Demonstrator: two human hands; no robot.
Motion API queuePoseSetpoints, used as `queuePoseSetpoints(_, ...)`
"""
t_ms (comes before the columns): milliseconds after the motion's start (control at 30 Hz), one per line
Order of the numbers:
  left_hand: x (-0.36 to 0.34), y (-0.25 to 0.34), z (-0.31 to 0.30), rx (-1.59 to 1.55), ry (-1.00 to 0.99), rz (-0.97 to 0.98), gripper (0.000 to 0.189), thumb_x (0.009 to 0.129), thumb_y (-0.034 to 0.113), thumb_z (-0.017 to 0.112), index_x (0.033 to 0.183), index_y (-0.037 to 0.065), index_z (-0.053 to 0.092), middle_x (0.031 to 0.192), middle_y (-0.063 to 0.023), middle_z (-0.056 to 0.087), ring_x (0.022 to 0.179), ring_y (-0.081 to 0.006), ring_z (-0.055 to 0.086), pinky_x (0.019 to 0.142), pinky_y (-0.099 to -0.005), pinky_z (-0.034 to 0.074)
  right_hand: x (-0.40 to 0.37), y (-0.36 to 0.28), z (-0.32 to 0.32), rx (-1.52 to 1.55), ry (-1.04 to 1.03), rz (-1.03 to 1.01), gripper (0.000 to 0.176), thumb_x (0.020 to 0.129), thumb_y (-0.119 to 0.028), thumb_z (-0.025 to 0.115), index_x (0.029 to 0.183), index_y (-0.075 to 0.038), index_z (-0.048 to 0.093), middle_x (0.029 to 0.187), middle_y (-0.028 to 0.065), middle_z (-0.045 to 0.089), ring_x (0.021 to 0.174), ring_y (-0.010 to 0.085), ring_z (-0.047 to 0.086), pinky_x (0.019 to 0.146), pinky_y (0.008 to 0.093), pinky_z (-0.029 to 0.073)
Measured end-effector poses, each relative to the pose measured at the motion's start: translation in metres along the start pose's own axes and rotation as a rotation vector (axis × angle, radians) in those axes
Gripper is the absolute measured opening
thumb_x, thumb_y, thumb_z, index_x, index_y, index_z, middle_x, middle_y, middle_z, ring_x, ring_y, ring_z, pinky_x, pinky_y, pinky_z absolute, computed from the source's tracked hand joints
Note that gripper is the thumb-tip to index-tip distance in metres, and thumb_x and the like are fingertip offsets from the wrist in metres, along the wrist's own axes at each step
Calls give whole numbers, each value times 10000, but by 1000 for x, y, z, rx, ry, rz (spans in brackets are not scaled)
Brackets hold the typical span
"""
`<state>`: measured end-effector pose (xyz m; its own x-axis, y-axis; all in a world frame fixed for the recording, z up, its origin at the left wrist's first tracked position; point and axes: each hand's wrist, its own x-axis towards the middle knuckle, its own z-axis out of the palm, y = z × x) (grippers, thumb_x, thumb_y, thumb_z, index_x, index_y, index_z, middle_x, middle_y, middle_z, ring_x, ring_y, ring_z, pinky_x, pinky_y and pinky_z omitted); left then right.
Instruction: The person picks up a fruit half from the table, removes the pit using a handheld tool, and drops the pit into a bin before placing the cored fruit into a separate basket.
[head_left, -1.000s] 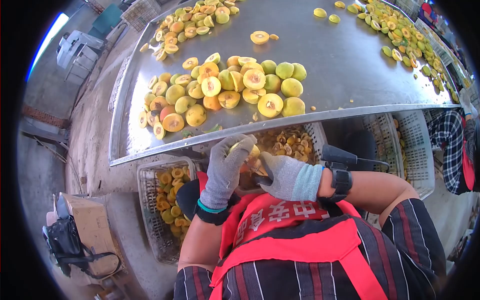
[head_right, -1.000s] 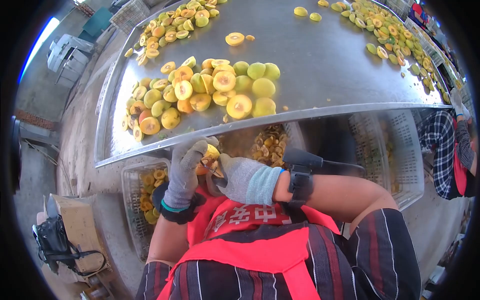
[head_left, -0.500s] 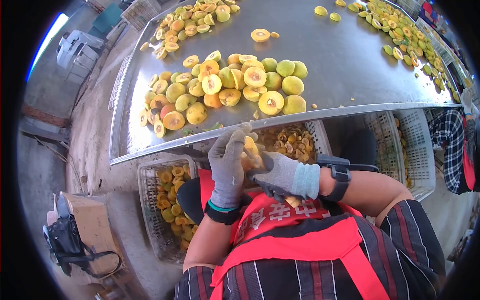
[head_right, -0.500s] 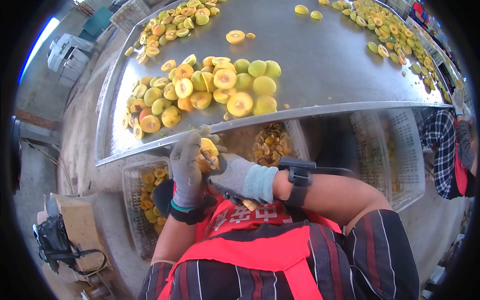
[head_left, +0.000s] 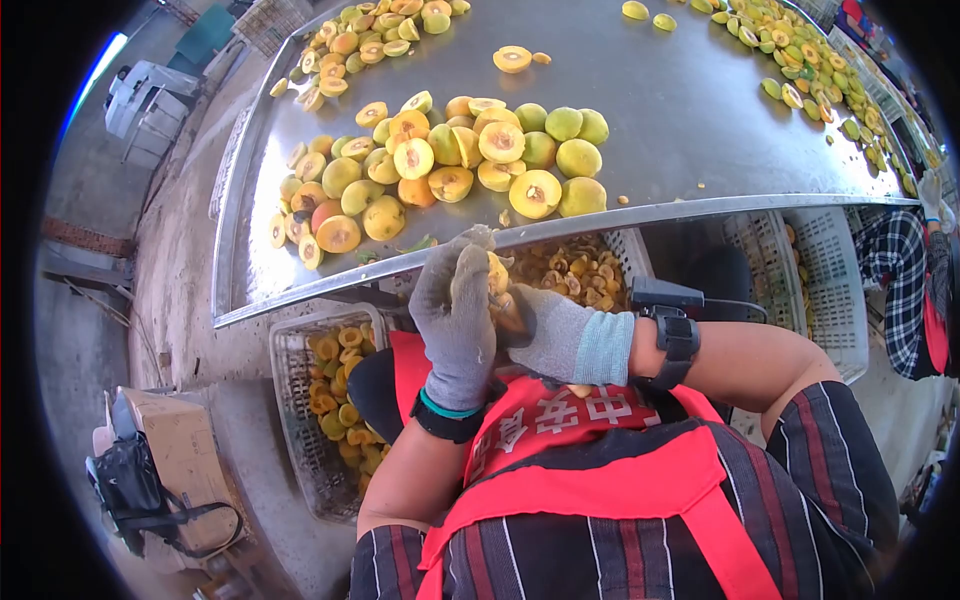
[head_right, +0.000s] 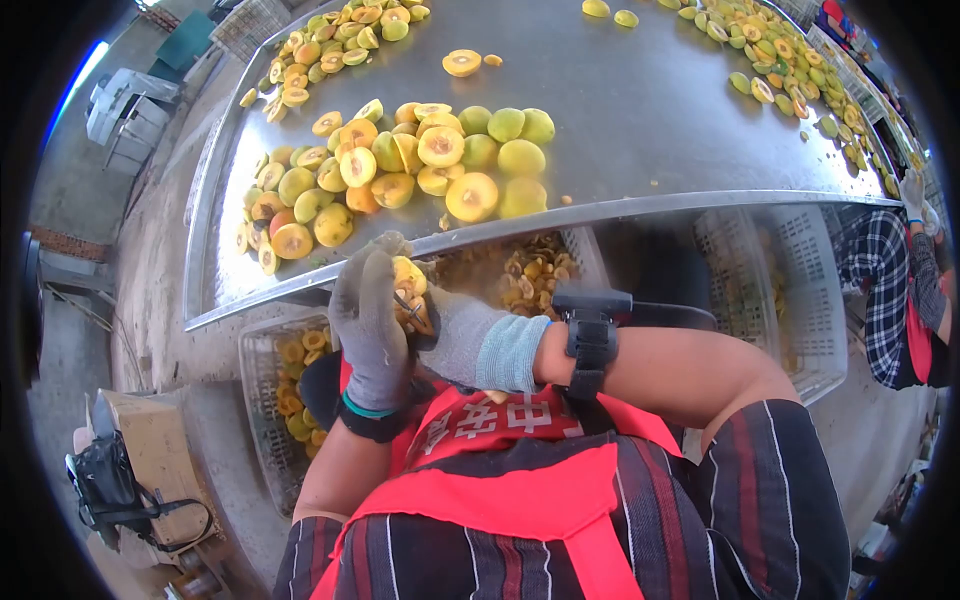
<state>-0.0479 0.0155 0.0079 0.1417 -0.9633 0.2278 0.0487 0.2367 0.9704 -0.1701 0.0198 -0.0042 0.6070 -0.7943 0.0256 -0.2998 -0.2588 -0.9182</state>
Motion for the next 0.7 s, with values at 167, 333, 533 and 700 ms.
queuePoseSetpoints(167, 15, 3, -9, -240, -123, -423, 188, 896, 132, 583, 993, -12, 654, 870, -48, 657, 765, -90, 581, 690, -214, 469, 0, 14, 4, -244, 212, -212, 236, 780, -191, 572, 949, -26, 575, 795, 170, 627, 700, 330, 621, 627, 367, 505)
queuePoseSetpoints(333, 22, -3, -14, -62, -227, -374, 199, 897, 122, 534, 959, -36, 637, 840, -79, 649, 766, -129, 600, 712, -251, 485, 3, -29, -22, 134, -269, 374, 145, 821, -163, 528, 879, -31, 542, 642, 58, 573, 555, 203, 598, 481, 309, 476)
queuePoseSetpoints(533, 20, -8, 2, -117, -43, -252, 191, 890, 121, 580, 988, -22, 660, 808, -28, 641, 737, -69, 564, 656, -197, 462, 9, 17, 3, -407, -197, -80, 181, 796, -188, 527, 877, -40, 595, 721, 170, 613, 626, 326, 608, 594, 383, 508)
queuePoseSetpoints(700, 14, -15, 3, -74, -39, -228, 192, 895, 124, 579, 988, -23, 661, 855, -48, 653, 759, -76, 576, 677, -204, 468, 4, 31, 11, -399, 167, -180, 206, 792, -197, 539, 892, -34, 614, 724, 182, 624, 631, 345, 611, 605, 402, 511)
